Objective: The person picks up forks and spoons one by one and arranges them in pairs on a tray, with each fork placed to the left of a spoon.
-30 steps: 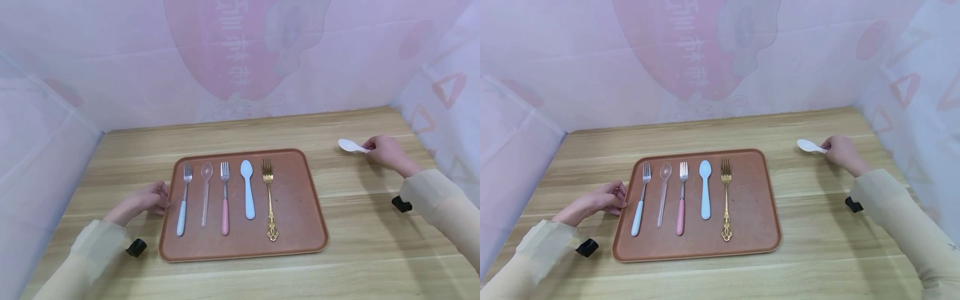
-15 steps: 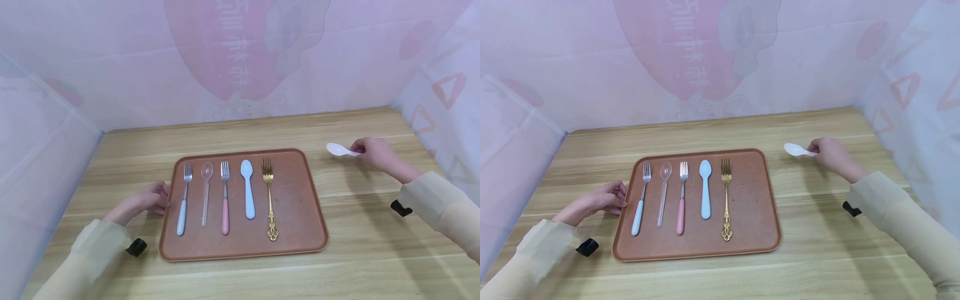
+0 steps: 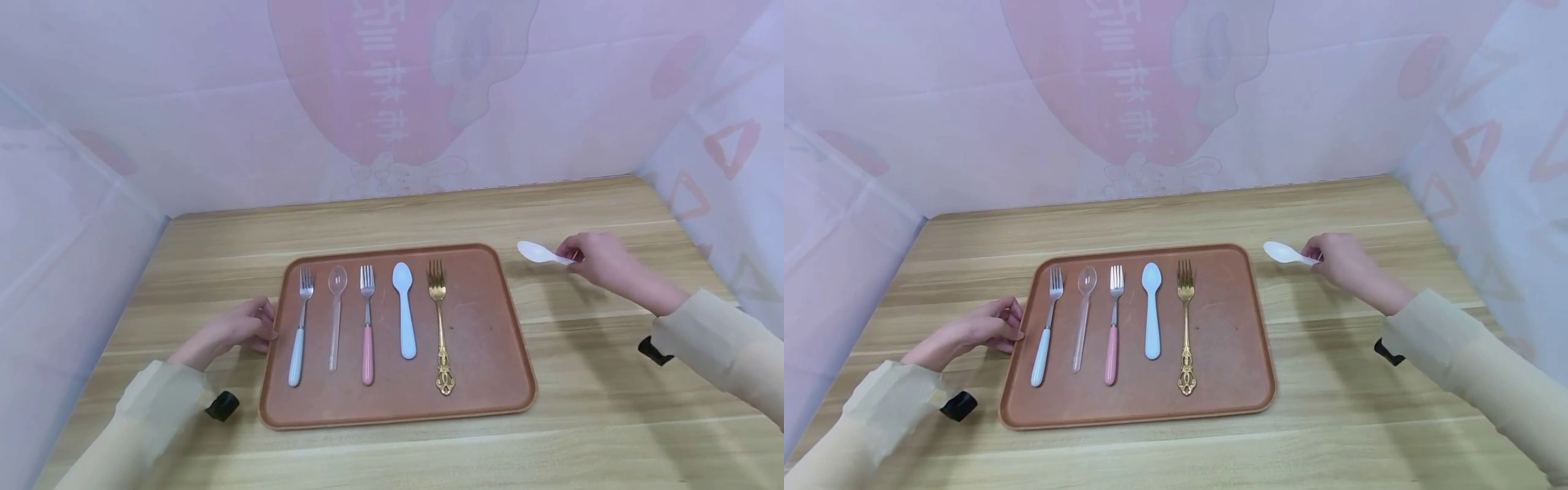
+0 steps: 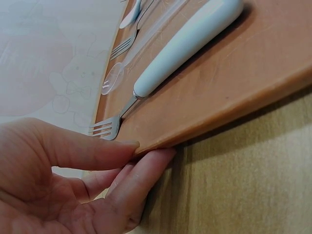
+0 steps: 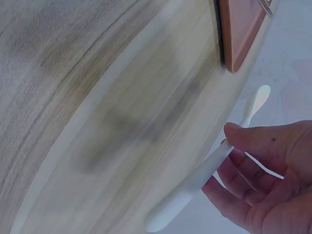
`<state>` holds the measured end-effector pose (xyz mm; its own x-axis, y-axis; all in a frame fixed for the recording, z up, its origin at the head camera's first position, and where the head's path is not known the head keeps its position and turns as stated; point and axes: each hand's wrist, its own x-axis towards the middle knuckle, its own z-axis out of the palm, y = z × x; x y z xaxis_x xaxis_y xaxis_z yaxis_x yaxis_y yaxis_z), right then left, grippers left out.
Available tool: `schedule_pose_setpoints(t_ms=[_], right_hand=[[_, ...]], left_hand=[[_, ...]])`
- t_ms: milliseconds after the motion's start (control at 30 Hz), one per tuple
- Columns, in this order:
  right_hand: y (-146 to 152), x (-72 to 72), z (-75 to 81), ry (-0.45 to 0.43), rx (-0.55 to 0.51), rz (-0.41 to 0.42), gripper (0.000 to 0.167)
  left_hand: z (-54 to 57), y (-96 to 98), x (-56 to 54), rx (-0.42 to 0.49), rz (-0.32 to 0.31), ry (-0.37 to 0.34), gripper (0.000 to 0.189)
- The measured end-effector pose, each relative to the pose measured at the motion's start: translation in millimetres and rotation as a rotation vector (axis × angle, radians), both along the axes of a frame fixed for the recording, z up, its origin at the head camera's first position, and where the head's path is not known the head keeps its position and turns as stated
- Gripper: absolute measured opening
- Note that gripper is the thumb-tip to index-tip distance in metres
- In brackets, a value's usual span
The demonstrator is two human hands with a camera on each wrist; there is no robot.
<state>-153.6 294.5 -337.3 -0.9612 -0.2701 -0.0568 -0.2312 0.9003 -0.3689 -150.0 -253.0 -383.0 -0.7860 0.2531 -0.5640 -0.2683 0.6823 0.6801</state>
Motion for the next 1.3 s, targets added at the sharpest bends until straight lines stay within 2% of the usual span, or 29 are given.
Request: schedule_pose_setpoints(t_ms=[433,700,900,1200,1300], right_hand=[[-28,18.5,10.2,-0.056,-0.059,-0.006,0.019],[-43,25.8,18.0,-0.019,-0.07,0.012,0.037],[-55,27.7,24.2,0.02,-0.058,0.039,0.039],[-76,27.7,31.7,-0.057,-0.081,-0.026,0.041],[-82,28.3,30.8,-0.053,-0.093,-0.021,0.04]], left_hand=[[-1.6,-1.1,0.5,0.004,-0.005,0.008,0.033],[-0.1,-0.1,0.2,-0.007,-0.007,0.018,0.033],[0.4,0.7,-0.1,-0.016,0.007,0.008,0.034],[0.5,0.9,-1.2,0.042,0.005,0.001,0.033],[0.7,0.5,-0.5,0.045,0.007,-0.002,0.033]])
